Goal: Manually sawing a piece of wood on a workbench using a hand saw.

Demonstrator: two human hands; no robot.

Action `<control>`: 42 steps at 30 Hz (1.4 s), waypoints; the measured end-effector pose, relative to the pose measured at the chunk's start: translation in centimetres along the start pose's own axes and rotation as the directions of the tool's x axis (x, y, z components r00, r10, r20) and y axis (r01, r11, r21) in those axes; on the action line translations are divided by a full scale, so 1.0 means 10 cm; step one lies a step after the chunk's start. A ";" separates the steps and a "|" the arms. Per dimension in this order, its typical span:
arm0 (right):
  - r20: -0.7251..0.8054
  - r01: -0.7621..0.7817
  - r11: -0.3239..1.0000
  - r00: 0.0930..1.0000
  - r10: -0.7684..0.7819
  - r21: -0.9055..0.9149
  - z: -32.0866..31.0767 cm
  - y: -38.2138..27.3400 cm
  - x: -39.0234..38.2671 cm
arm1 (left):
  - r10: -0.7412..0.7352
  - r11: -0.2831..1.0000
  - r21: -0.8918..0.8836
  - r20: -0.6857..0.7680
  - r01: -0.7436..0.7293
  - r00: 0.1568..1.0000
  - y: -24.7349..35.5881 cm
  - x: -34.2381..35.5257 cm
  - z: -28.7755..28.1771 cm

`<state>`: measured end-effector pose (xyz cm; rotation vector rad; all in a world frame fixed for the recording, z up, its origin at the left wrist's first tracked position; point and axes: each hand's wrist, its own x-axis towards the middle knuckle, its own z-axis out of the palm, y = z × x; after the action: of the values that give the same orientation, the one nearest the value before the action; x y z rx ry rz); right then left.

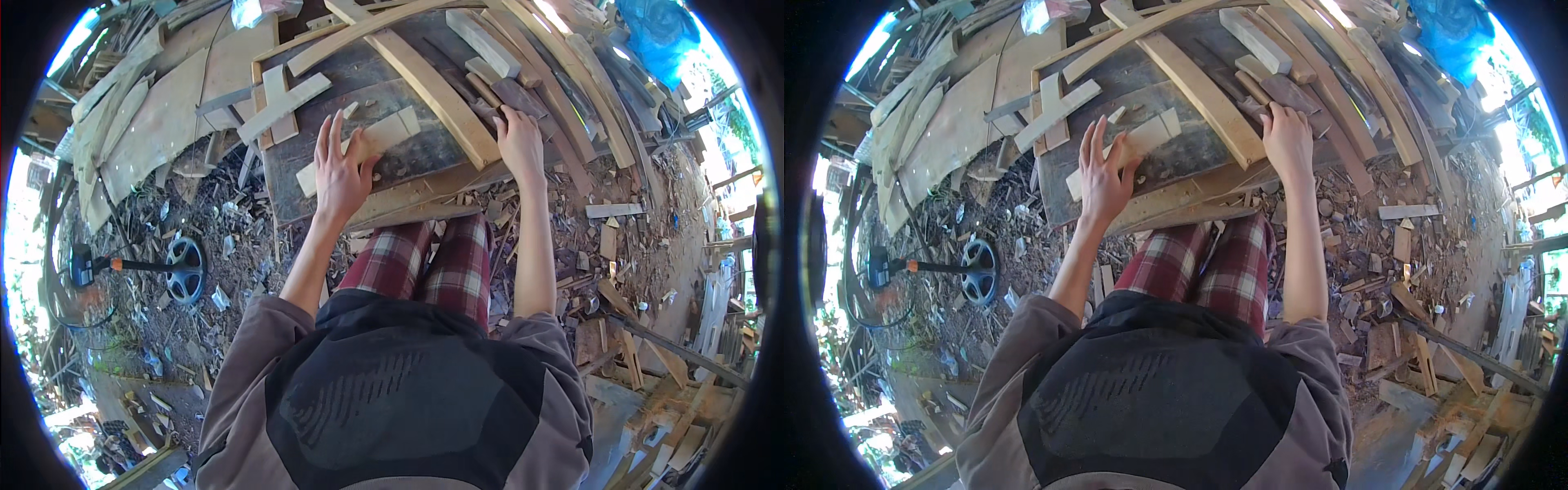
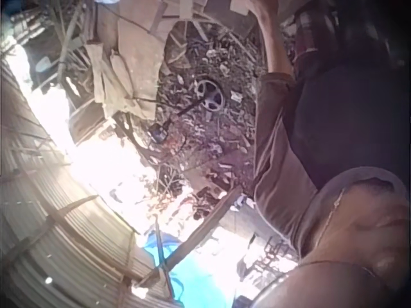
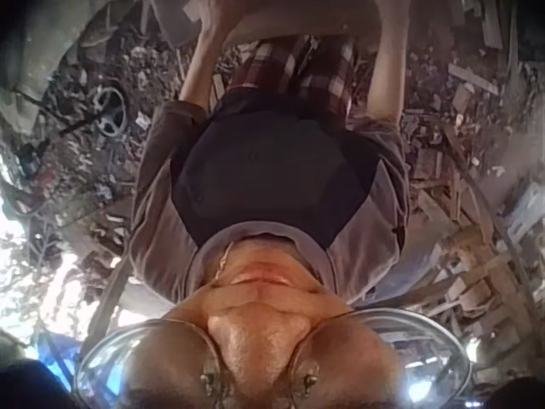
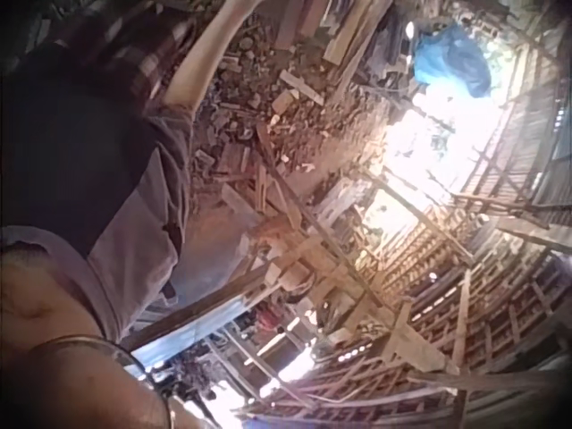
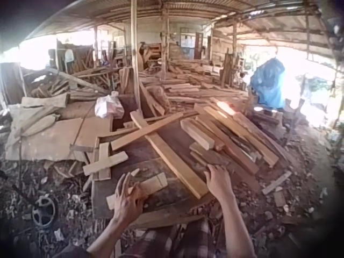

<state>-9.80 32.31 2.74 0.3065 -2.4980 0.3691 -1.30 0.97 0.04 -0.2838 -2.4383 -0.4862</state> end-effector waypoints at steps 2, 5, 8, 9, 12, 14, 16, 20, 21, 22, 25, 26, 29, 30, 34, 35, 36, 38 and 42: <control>0.157 -0.066 0.995 0.985 0.076 -0.071 -0.02 0.00 0.04 | 0.007 0.999 -0.033 0.012 -0.007 1.000 -0.06 0.01 0.01; 0.236 -0.066 0.991 0.968 0.091 -0.113 -0.03 -0.01 0.14 | 0.020 0.997 -0.076 0.050 -0.016 0.999 -0.15 0.01 0.07; 0.316 -0.037 0.990 0.945 0.080 -0.139 -0.01 -0.05 0.17 | 0.011 0.997 -0.077 0.066 -0.006 0.998 -0.16 -0.01 0.10; 0.331 -0.053 0.991 0.939 0.090 -0.119 0.00 -0.05 0.18 | 0.016 0.995 -0.099 0.023 -0.014 1.000 -0.15 0.00 0.10; 0.440 -0.142 0.989 0.890 0.115 0.029 -0.04 0.07 0.20 | 0.033 0.985 -0.169 0.010 -0.031 0.999 -0.11 0.08 0.07; 0.440 -0.174 0.984 0.886 0.142 0.031 -0.07 0.07 0.17 | 0.039 0.978 -0.206 0.040 -0.030 0.998 -0.12 0.12 0.05; 0.441 -0.214 0.976 0.879 0.179 0.031 -0.16 0.08 0.08 | 0.014 0.988 -0.152 0.042 -0.008 0.999 -0.12 0.15 0.07; 0.256 -0.272 0.962 0.930 0.262 0.003 -0.63 -0.12 -0.42 | 0.097 0.988 -0.119 -0.042 -0.102 0.994 -0.22 0.20 0.11; 0.275 -0.333 0.938 0.915 0.296 0.097 -0.79 -0.27 -0.57 | 0.103 0.987 -0.121 -0.035 -0.107 0.994 -0.25 0.22 0.12; 0.300 -0.387 0.901 0.898 0.321 0.195 -0.91 -0.48 -0.72 | 0.081 0.989 -0.121 -0.029 -0.084 0.996 -0.29 0.23 0.10; 0.306 -0.389 0.860 0.906 0.292 0.331 -0.99 -0.98 -1.23 | 0.041 0.990 -0.133 -0.013 -0.043 0.999 -0.30 0.28 0.12; 0.263 -0.353 0.850 0.928 0.264 0.390 -0.89 -1.09 -1.41 | 0.014 0.992 -0.124 -0.001 -0.014 1.000 -0.31 0.30 0.12; 0.160 -0.233 0.880 0.970 0.182 0.413 -0.64 -1.34 -1.71 | -0.032 0.993 -0.114 0.026 0.034 0.999 -0.30 0.36 0.15; 0.129 -0.218 0.882 0.975 0.180 0.419 -0.57 -1.38 -1.73 | -0.037 0.994 -0.098 0.000 0.037 0.999 -0.31 0.38 0.17; 0.145 -0.216 0.878 0.975 0.170 0.426 -0.41 -1.44 -1.63 | -0.028 0.996 -0.087 -0.053 0.023 0.998 -0.23 0.41 0.21; 0.140 -0.221 0.876 0.974 0.177 0.429 -0.38 -1.45 -1.59 | -0.022 0.996 -0.088 -0.078 0.015 0.997 -0.22 0.42 0.22; 0.149 -0.229 0.885 0.972 0.184 0.405 -0.36 -1.46 -1.54 | -0.012 0.996 -0.086 -0.076 0.006 0.997 -0.22 0.43 0.23; 0.174 -0.230 0.902 0.969 0.177 0.366 -0.34 -1.48 -1.47 | -0.043 0.998 -0.043 -0.109 0.039 0.993 -0.22 0.42 0.26; 0.127 -0.209 0.900 0.977 0.173 0.381 -0.31 -1.54 -1.41 | -0.053 0.997 0.040 -0.136 0.059 0.989 -0.26 0.42 0.32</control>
<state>7.67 20.87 -0.10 0.2379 -2.5351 0.9652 -7.09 0.29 -0.41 -0.1589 -2.3264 -0.4609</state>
